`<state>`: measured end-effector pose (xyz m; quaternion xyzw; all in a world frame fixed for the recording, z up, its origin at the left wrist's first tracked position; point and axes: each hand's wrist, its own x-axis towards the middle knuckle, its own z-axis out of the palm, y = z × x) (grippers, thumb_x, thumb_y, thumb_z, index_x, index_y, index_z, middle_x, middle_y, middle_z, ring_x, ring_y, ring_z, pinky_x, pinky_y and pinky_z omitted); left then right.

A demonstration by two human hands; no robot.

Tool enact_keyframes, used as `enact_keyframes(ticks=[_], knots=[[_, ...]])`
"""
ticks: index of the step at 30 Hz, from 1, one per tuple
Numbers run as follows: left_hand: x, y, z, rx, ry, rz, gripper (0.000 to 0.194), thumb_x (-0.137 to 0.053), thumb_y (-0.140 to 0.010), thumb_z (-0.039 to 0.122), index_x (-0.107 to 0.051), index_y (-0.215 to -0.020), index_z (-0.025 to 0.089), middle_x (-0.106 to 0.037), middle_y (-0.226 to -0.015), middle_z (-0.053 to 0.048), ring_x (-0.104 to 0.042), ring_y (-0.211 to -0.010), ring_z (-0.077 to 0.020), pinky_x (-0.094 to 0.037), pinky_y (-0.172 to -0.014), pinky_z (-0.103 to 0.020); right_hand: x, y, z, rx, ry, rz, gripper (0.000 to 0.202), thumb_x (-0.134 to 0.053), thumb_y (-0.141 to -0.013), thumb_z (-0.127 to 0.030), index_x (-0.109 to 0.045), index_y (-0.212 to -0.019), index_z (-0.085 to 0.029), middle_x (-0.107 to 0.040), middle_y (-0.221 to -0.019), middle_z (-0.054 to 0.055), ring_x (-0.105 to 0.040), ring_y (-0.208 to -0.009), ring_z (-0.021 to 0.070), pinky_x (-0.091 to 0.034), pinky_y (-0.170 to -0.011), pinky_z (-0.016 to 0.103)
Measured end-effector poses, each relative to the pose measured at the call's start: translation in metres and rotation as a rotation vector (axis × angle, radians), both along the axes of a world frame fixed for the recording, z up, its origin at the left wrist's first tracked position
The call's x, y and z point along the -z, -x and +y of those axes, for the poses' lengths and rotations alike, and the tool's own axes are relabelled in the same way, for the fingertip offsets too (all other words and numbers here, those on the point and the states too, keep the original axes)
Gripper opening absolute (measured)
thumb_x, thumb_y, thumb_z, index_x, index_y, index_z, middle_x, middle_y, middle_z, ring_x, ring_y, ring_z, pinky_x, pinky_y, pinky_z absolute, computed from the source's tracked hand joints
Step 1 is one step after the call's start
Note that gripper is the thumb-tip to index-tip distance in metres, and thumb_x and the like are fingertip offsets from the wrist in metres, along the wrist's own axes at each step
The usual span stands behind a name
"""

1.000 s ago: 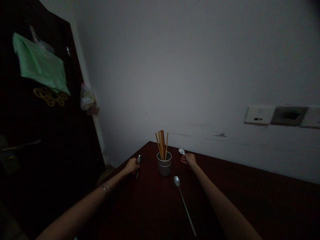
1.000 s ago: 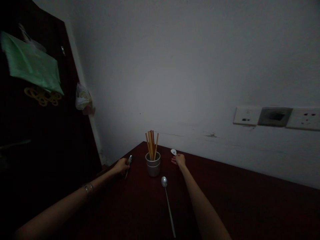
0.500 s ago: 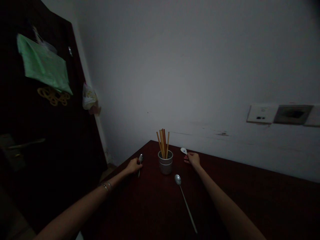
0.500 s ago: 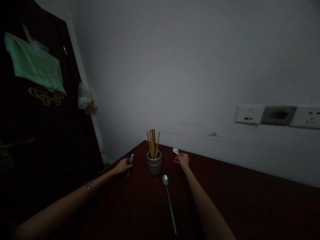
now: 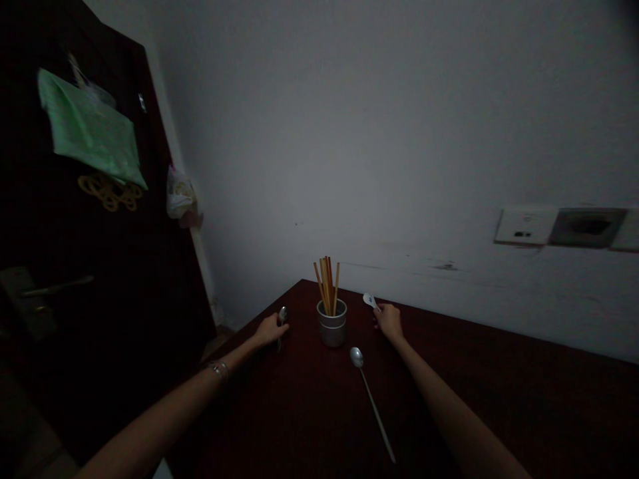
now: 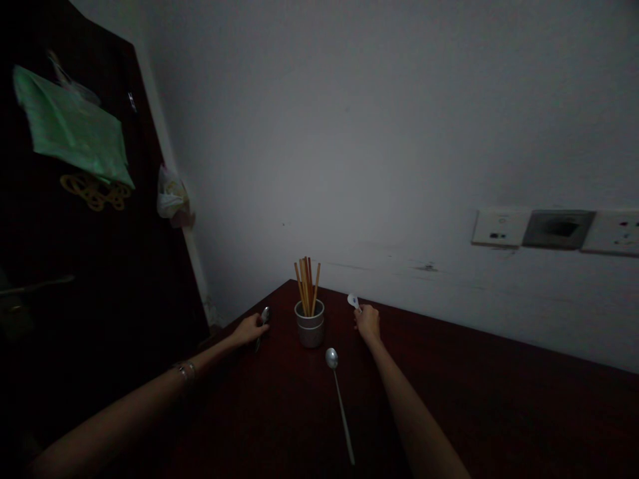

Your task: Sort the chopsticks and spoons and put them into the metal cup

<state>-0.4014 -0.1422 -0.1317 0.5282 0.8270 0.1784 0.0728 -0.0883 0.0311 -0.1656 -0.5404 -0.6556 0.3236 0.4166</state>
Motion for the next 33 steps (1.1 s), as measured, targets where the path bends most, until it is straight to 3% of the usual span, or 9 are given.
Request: enact_keyframes(ticks=[11,23,30,33], knots=[[0.003,0.0,0.001,-0.009,-0.002,0.024,0.031,-0.052,-0.073,0.039,-0.055,-0.091,0.014,-0.064,-0.094,-0.009,-0.06,-0.086,-0.0207,-0.041,-0.071,-0.024,-0.007,0.001,0.003,-0.011,0.059,-0.061,0.016,-0.055,-0.075,-0.021,-0.066,-0.076,-0.01,-0.064,-0.054,0.006,-0.059,-0.042,0.0133,-0.046,-0.042,0.019],[0.006,0.005,0.0,-0.008,-0.009,-0.032,0.026,-0.053,-0.071,0.034,-0.055,-0.088,0.014,-0.064,-0.087,-0.008,-0.061,-0.078,-0.0184,-0.041,-0.062,-0.022,-0.004,-0.002,0.014,0.02,0.131,0.046,0.022,-0.057,-0.076,-0.026,-0.064,-0.084,-0.006,-0.064,-0.054,0.008,-0.059,-0.039,0.0154,-0.049,-0.037,0.022],[0.013,0.01,0.002,-0.034,-0.023,-0.103,0.024,-0.059,-0.065,0.025,-0.055,-0.086,0.015,-0.064,-0.079,-0.003,-0.06,-0.07,-0.0146,-0.039,-0.055,-0.019,-0.005,-0.002,0.025,0.041,0.184,0.175,0.025,-0.06,-0.074,-0.022,-0.062,-0.091,-0.003,-0.061,-0.048,0.005,-0.059,-0.037,0.0144,-0.051,-0.037,0.022],[0.016,0.013,0.003,-0.025,-0.069,-0.096,0.018,-0.058,-0.065,0.021,-0.058,-0.082,0.014,-0.063,-0.078,-0.002,-0.06,-0.071,-0.0137,-0.039,-0.057,-0.019,-0.006,0.0,0.031,0.054,0.205,0.244,0.018,-0.061,-0.074,-0.018,-0.062,-0.085,-0.004,-0.061,-0.047,0.004,-0.06,-0.039,0.0143,-0.053,-0.04,0.021]])
